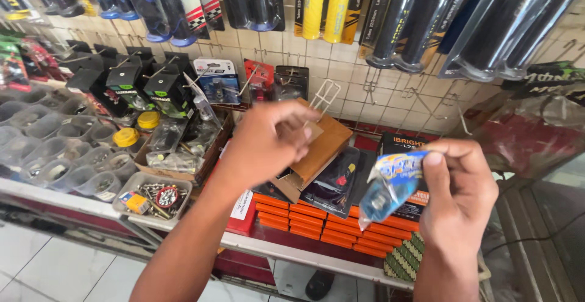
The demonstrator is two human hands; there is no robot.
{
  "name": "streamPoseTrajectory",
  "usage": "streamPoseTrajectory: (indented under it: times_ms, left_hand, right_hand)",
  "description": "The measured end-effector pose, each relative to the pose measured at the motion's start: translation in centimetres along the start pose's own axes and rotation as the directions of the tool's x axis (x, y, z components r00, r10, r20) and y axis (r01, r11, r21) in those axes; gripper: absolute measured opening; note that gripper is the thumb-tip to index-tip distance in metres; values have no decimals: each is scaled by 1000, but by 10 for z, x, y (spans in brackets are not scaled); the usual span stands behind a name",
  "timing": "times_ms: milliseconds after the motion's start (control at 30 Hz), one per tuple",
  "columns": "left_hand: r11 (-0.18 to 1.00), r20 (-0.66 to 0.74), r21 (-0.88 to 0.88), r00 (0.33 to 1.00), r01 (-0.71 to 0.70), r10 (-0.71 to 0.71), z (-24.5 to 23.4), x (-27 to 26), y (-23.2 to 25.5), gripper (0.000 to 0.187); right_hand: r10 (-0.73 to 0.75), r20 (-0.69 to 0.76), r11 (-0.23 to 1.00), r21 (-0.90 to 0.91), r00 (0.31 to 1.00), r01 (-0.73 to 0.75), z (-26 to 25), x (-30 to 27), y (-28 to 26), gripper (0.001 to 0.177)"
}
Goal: The person takes various small packaged items from a display rack and places them onto a glass display counter.
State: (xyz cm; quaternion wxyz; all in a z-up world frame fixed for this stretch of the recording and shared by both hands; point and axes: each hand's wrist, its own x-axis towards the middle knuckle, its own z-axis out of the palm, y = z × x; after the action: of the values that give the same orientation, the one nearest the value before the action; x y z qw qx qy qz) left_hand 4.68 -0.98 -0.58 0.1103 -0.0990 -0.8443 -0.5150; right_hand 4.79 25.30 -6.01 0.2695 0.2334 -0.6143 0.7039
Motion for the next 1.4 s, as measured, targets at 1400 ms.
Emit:
streamPoseTrajectory:
  times_ms: [1400]
  left_hand:
    - [660,-459,674,888,332,21,36,-9,20,42]
  right_hand:
    - [148,156,988,-60,977,-140,-29,24,22,7]
